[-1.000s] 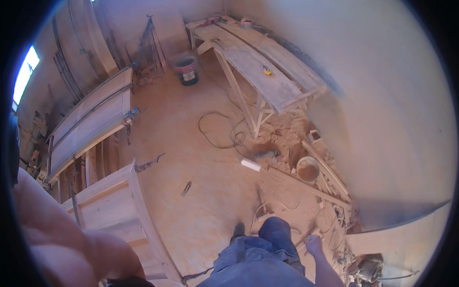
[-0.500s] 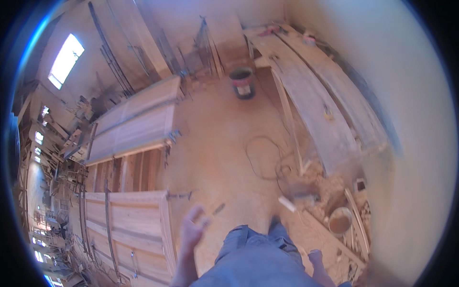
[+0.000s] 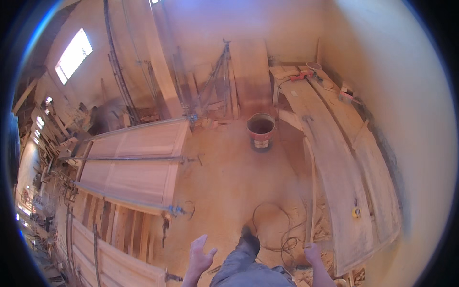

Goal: The person assembles a wooden structure by positioning planks and securing them with metal clamps. They use a hammer to tighten the clamps and adjust the alignment of the wood pieces throughout the process.

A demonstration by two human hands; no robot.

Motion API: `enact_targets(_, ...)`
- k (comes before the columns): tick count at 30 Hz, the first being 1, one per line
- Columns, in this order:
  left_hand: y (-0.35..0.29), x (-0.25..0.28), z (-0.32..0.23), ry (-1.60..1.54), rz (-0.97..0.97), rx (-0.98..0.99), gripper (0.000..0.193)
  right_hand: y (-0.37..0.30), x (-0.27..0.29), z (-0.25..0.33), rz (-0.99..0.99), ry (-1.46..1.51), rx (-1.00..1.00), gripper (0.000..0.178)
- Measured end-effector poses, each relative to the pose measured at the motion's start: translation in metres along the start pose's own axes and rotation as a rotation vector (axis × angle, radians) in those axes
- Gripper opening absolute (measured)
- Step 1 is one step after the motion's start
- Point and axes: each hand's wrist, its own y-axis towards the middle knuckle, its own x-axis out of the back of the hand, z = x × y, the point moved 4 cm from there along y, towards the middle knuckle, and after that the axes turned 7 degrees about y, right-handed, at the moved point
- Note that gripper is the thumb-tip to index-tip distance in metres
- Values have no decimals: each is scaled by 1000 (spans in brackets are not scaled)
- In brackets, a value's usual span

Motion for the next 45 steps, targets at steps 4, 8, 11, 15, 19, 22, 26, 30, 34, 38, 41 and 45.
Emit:
enact_targets(4,172,24,-31,-120,-74,-169,62,50,-4,-24,315,-277,-121,21)
enact_targets(8,312,69,-46,-60,-185,-232,62,67,-11,17,390,-314,-278,27)
enact_targets(11,424,76,-35,-98,-300,-168,61,144,-32,59,457,-381,-336,30)
enact_targets(15,526,49,20,-162,-311,116,61,285,-61,72,617,-609,-315,35)
enact_targets(19,599,31,69,-342,-285,449,63,518,-95,156,685,-937,-142,37)
enact_targets(22,650,26,95,-424,-276,582,68,704,-134,336,642,-894,254,40)
enact_targets(26,708,28,131,-278,-262,711,78,828,-191,640,360,-216,412,34)
enact_targets(30,802,3,167,-49,-292,750,88,884,-231,823,314,-2,491,26)
enact_targets(34,882,-23,170,-99,-195,828,93,960,-268,815,433,-507,479,24)
enact_targets(38,930,-34,172,-89,-173,985,97,995,-316,820,644,-697,517,22)
enact_targets(41,928,-39,170,-44,-169,1105,98,1029,-362,863,707,-766,559,24)
enact_targets(45,975,-29,160,-437,-438,1250,82,1157,-445,930,751,-753,410,30)
